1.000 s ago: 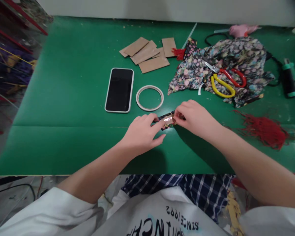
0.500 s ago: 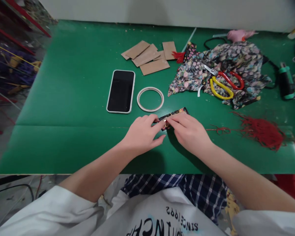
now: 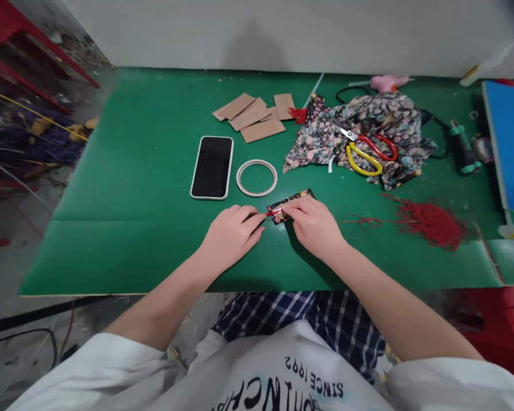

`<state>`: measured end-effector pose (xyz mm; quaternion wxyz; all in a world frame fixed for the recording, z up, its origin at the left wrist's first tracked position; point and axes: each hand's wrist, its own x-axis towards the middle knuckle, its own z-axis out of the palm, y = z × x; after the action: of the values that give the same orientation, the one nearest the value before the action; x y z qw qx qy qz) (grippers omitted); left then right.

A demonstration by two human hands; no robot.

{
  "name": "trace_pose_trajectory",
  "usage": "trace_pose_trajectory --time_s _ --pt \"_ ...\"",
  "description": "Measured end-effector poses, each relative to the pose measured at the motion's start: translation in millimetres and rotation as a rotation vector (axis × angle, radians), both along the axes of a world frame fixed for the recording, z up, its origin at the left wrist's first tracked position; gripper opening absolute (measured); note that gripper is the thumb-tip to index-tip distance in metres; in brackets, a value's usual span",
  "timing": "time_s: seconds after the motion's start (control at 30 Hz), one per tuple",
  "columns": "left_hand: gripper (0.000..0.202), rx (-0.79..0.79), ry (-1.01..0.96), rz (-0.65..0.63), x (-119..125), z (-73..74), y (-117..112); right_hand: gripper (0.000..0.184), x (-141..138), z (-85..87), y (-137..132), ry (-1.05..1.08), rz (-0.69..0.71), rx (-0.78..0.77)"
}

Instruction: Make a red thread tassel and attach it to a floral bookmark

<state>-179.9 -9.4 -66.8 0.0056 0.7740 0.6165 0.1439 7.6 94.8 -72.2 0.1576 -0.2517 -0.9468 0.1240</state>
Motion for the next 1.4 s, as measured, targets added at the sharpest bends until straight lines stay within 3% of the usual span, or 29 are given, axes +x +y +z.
trace_pose_trajectory --time_s 0.17,0.37,0.57,0.73,0.87,1.0,1.13,1.4 --pt "0.025 0.050 0.043 0.139 0.7 -1.0 -9.9 0.033 -1.3 6.8 3.9 0.078 -0.042 -0.142" --pt "0.025 0.054 0.066 0.241 9.0 -2.2 -10.3 0.031 -6.0 0.7 -4.5 0.096 -0.108 -0.037" --pt "0.023 0.049 0.119 0.195 7.7 1.8 -8.8 0.033 -7.4 -5.9 -10.4 0.093 -0.115 0.063" --pt "0.024 0.022 0.207 0.129 -1.6 13.3 -4.8 0.032 -7.9 -7.8 -9.2 0.079 -0.124 0.091" --pt "0.027 0.018 0.139 0.034 -5.8 18.9 8.1 0.035 -8.7 -9.5 -9.8 0.032 -0.102 0.112" --pt "0.028 0.025 0.024 -0.078 -4.8 9.8 20.8 0.034 -9.2 -12.0 -9.4 0.029 -0.107 0.104" --pt "0.025 0.076 -0.050 -0.085 -4.3 -1.6 23.4 0.035 -9.3 -12.8 -8.6 0.021 -0.118 0.103" --pt "0.023 0.060 -0.014 -0.113 -4.8 0.4 23.9 0.032 -5.3 -9.6 -7.6 0.110 -0.104 0.040"
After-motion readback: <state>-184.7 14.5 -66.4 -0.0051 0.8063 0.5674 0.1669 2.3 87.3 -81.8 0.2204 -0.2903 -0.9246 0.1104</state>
